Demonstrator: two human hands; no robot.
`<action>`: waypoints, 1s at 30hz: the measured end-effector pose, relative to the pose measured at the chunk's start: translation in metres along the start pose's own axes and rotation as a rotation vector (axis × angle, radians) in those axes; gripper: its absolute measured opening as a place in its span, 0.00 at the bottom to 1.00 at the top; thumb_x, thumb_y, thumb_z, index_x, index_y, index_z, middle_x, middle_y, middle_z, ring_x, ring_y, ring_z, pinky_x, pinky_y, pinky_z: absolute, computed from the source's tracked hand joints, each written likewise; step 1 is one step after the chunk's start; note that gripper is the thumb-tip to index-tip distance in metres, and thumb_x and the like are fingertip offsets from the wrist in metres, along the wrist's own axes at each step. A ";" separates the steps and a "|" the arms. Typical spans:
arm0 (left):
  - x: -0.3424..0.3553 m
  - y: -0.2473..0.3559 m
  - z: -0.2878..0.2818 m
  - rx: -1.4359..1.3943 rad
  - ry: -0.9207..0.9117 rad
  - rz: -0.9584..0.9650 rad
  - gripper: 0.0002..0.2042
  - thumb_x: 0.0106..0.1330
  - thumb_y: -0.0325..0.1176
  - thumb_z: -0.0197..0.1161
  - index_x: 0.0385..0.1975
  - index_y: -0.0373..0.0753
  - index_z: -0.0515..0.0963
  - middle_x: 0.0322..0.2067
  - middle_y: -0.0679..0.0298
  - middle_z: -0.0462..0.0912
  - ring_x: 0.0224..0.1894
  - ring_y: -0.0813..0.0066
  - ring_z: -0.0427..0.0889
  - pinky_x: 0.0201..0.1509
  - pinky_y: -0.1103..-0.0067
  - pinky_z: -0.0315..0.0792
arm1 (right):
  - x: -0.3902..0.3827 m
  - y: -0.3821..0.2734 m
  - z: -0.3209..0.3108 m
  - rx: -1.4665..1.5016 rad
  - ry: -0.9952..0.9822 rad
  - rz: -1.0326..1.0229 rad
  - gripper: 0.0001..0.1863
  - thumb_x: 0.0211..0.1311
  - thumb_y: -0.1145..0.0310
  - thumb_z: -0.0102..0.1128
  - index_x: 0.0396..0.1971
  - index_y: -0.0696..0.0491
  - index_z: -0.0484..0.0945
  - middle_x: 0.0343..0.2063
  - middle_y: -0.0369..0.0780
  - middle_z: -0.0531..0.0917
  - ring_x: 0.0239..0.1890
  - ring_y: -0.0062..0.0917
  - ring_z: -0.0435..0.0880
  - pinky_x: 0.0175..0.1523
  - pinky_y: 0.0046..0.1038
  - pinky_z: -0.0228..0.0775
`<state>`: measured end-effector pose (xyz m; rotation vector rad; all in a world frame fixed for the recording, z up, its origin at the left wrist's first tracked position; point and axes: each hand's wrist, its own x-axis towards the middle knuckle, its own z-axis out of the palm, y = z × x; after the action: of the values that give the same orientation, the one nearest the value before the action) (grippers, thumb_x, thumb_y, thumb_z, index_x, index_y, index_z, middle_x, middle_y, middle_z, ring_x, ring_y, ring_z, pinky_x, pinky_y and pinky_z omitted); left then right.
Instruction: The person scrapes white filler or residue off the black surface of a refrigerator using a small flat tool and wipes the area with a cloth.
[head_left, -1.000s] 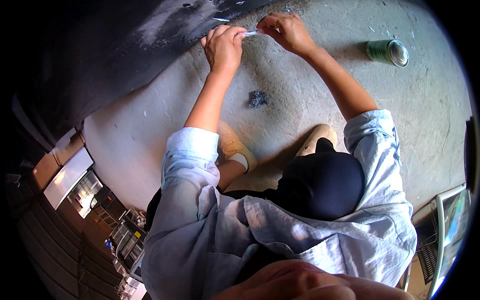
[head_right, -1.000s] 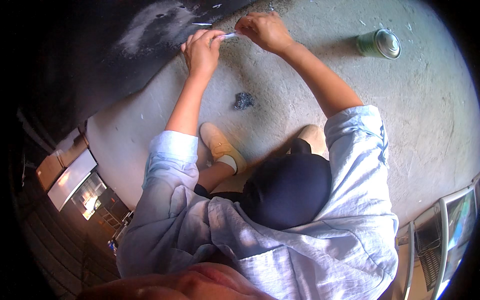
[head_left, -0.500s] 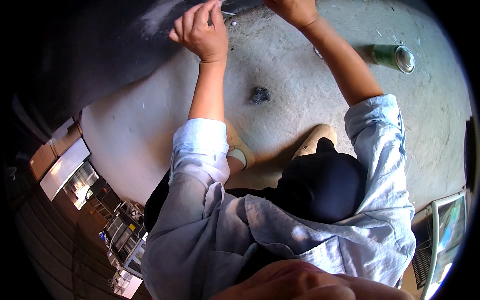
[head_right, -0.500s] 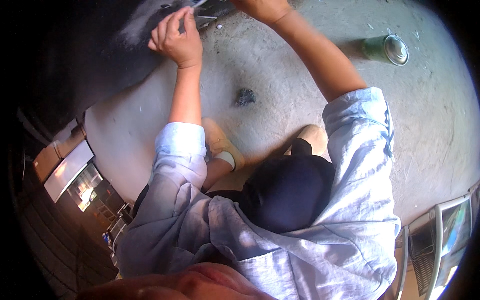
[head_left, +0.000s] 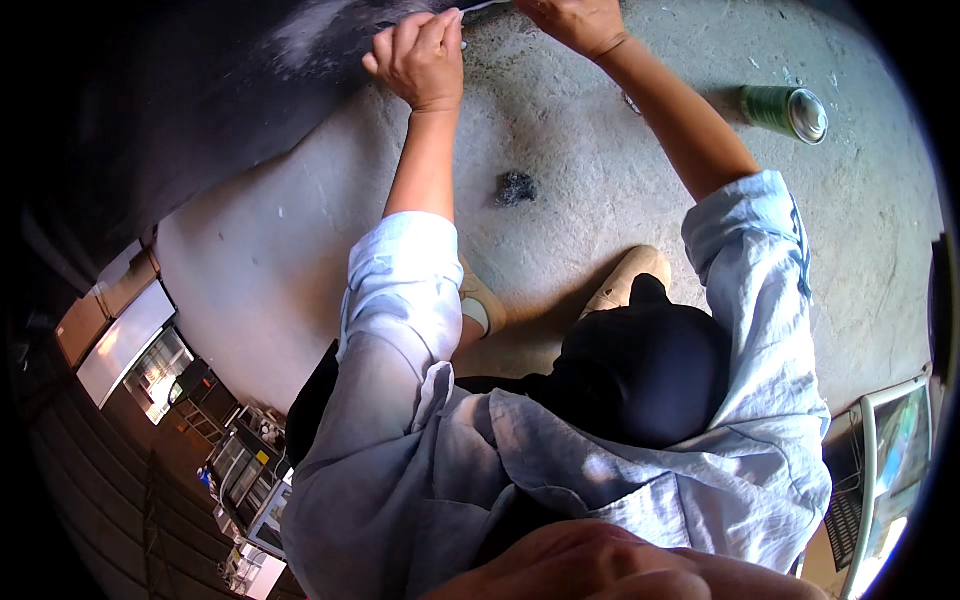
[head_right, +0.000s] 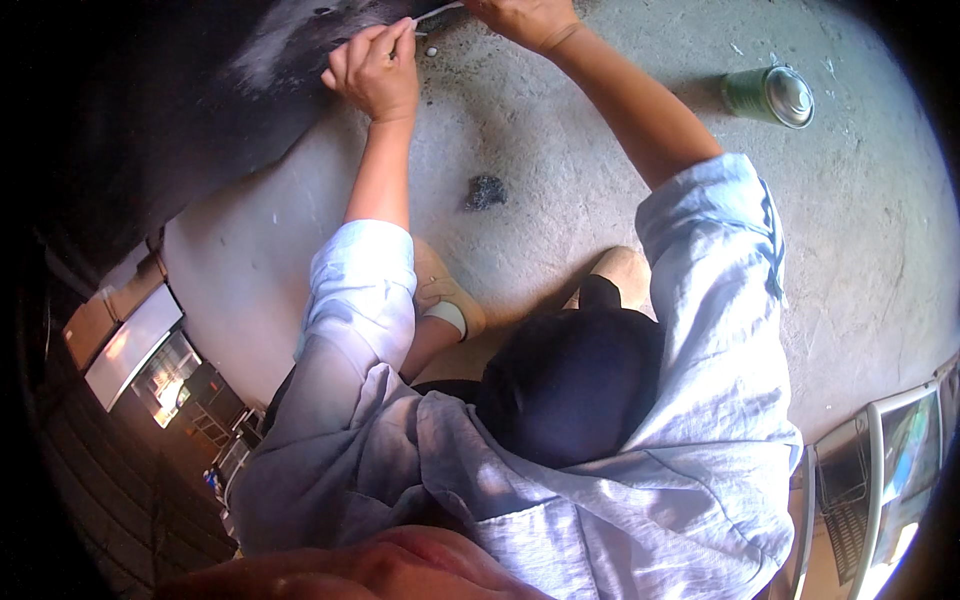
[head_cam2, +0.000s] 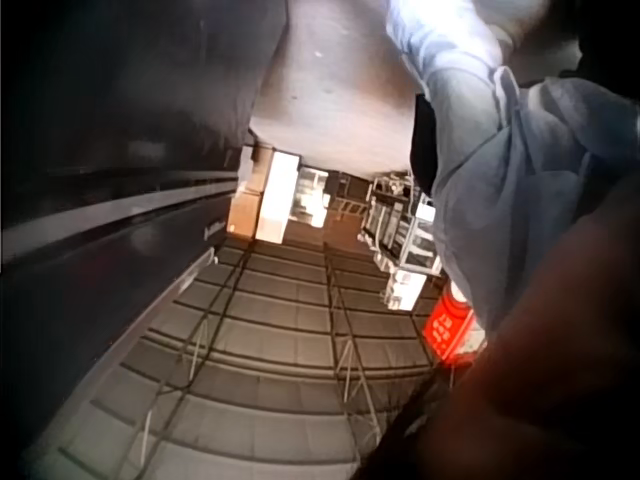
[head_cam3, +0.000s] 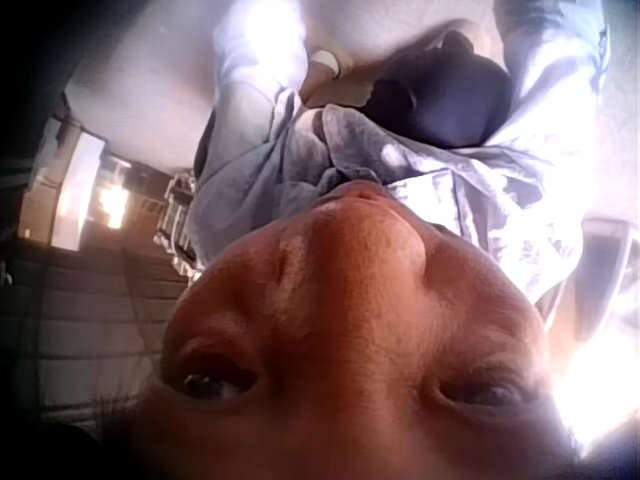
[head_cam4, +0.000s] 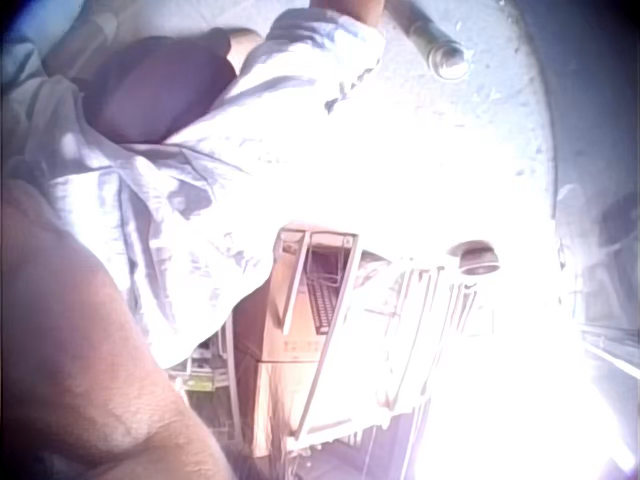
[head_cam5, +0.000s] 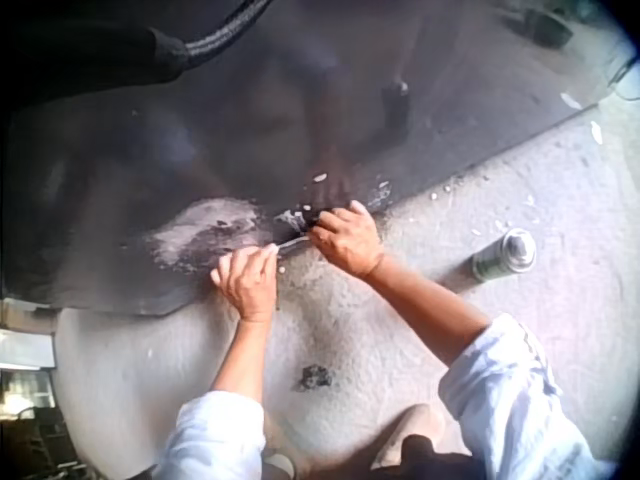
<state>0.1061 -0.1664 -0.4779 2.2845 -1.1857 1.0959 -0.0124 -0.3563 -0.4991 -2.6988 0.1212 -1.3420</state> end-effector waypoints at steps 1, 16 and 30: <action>0.001 -0.006 -0.001 -0.001 0.055 -0.004 0.07 0.49 0.46 0.80 0.27 0.67 0.89 0.27 0.86 0.79 0.37 0.75 0.76 0.45 0.71 0.61 | 0.009 -0.003 -0.008 0.010 0.034 -0.001 0.07 0.54 0.63 0.68 0.22 0.42 0.78 0.26 0.30 0.74 0.31 0.24 0.77 0.40 0.33 0.66; -0.014 -0.013 0.008 -0.130 -0.086 0.016 0.03 0.55 0.43 0.76 0.26 0.59 0.88 0.22 0.73 0.81 0.27 0.65 0.83 0.32 0.69 0.73 | -0.002 0.005 0.004 0.092 -0.128 -0.074 0.04 0.58 0.62 0.63 0.26 0.43 0.80 0.27 0.31 0.76 0.31 0.24 0.80 0.37 0.32 0.72; -0.025 -0.022 0.011 -0.121 -0.196 0.028 0.03 0.55 0.42 0.76 0.27 0.57 0.88 0.23 0.73 0.83 0.27 0.64 0.84 0.32 0.68 0.74 | -0.011 0.005 0.024 0.140 -0.222 -0.122 0.05 0.60 0.62 0.60 0.28 0.45 0.83 0.29 0.32 0.78 0.31 0.26 0.82 0.36 0.32 0.73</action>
<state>0.1200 -0.1466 -0.5028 2.3289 -1.3228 0.8007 0.0000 -0.3578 -0.5228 -2.7490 -0.1555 -1.0256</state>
